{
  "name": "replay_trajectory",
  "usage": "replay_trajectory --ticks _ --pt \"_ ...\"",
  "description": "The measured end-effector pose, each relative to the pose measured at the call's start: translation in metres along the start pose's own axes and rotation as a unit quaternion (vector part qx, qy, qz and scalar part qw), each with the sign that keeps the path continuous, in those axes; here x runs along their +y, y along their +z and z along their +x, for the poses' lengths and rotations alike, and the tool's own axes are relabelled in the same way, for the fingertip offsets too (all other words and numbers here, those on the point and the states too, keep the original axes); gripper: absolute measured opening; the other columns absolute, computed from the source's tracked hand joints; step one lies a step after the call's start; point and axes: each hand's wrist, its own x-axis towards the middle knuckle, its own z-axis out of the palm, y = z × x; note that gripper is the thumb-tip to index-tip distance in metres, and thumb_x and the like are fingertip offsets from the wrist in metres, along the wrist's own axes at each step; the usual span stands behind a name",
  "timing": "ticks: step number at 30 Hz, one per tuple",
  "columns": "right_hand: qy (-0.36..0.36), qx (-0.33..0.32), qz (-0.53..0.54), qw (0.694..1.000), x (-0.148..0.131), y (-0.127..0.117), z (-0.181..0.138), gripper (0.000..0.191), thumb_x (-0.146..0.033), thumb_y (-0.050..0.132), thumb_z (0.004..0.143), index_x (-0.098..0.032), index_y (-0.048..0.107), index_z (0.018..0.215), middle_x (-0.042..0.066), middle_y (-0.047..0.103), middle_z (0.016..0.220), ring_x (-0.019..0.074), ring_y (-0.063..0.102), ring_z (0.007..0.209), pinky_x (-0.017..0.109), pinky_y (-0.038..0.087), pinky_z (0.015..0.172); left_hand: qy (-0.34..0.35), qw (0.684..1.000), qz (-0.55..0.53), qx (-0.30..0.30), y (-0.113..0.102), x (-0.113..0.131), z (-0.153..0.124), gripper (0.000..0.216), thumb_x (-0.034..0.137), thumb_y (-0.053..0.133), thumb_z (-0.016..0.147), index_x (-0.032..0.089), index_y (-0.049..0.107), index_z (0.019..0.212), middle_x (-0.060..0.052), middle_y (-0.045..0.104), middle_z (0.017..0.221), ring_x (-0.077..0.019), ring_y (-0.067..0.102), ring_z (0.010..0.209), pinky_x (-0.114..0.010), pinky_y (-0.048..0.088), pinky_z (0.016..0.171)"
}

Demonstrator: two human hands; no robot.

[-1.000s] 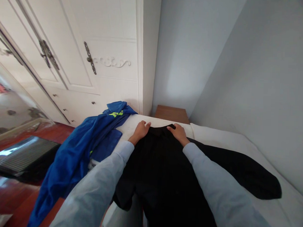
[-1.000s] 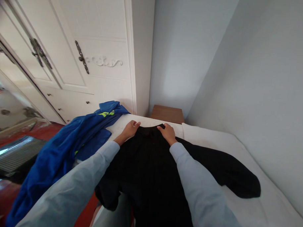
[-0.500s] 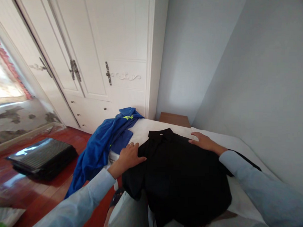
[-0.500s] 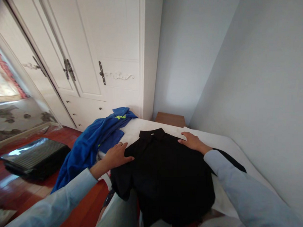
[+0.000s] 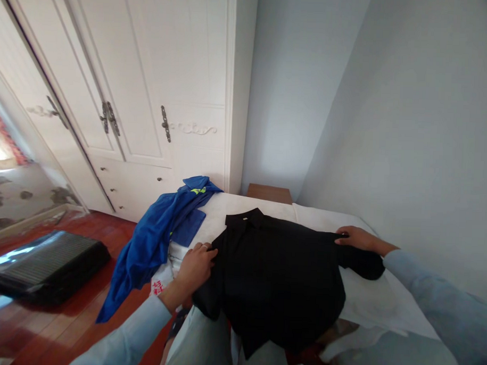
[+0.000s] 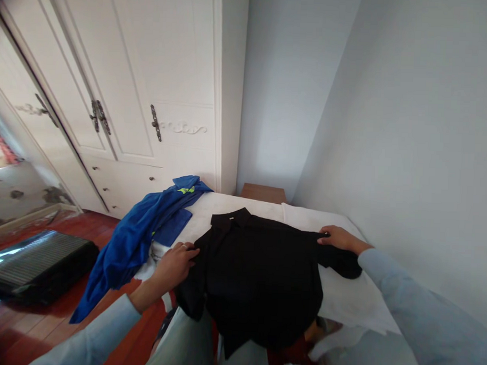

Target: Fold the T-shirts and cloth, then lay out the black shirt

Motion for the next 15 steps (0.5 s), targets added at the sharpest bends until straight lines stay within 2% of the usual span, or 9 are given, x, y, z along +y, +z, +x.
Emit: replay_trajectory --ticks 2,4,9,15 --pt "-0.016 -0.019 0.003 1.0 -0.004 -0.004 -0.004 0.021 -0.045 0.065 0.066 -0.026 0.071 0.071 0.016 0.077 0.09 0.0367 0.069 0.09 0.045 0.048 0.084 0.01 1.0 -0.012 -0.02 -0.009 -0.007 0.006 0.033 0.014 0.046 0.089 0.023 0.075 0.102 -0.011 0.071 0.114 -0.0265 0.064 0.109 -0.036 0.049 0.091" --pt "-0.029 -0.016 -0.008 0.999 -0.009 -0.011 -0.008 0.023 -0.047 0.062 0.069 -0.026 0.069 0.07 0.015 0.076 0.086 0.0342 0.069 0.086 0.043 0.047 0.081 -0.005 0.999 -0.022 -0.031 -0.019 -0.014 0.014 0.032 0.014 0.044 0.089 0.023 0.074 0.093 -0.01 0.073 0.104 -0.0259 0.068 0.102 -0.034 0.05 0.085" --pt "-0.04 0.045 -0.061 0.996 -0.022 -0.039 -0.018 0.033 -0.056 0.055 0.077 -0.025 0.066 0.072 0.011 0.074 0.085 0.0292 0.067 0.081 0.038 0.047 0.078 -0.068 0.997 -0.045 -0.002 -0.046 -0.031 0.05 0.03 0.02 0.044 0.091 0.025 0.074 0.095 -0.009 0.076 0.096 -0.0283 0.072 0.095 -0.033 0.05 0.078" --pt "-0.013 0.071 -0.096 0.993 -0.022 -0.073 -0.032 0.034 -0.056 0.054 0.079 -0.025 0.069 0.076 0.009 0.074 0.086 0.0284 0.068 0.083 0.037 0.047 0.078 -0.069 0.993 -0.045 0.082 -0.088 -0.051 0.118 0.032 0.022 0.043 0.091 0.023 0.073 0.101 -0.01 0.076 0.104 -0.0292 0.07 0.103 -0.034 0.05 0.088"
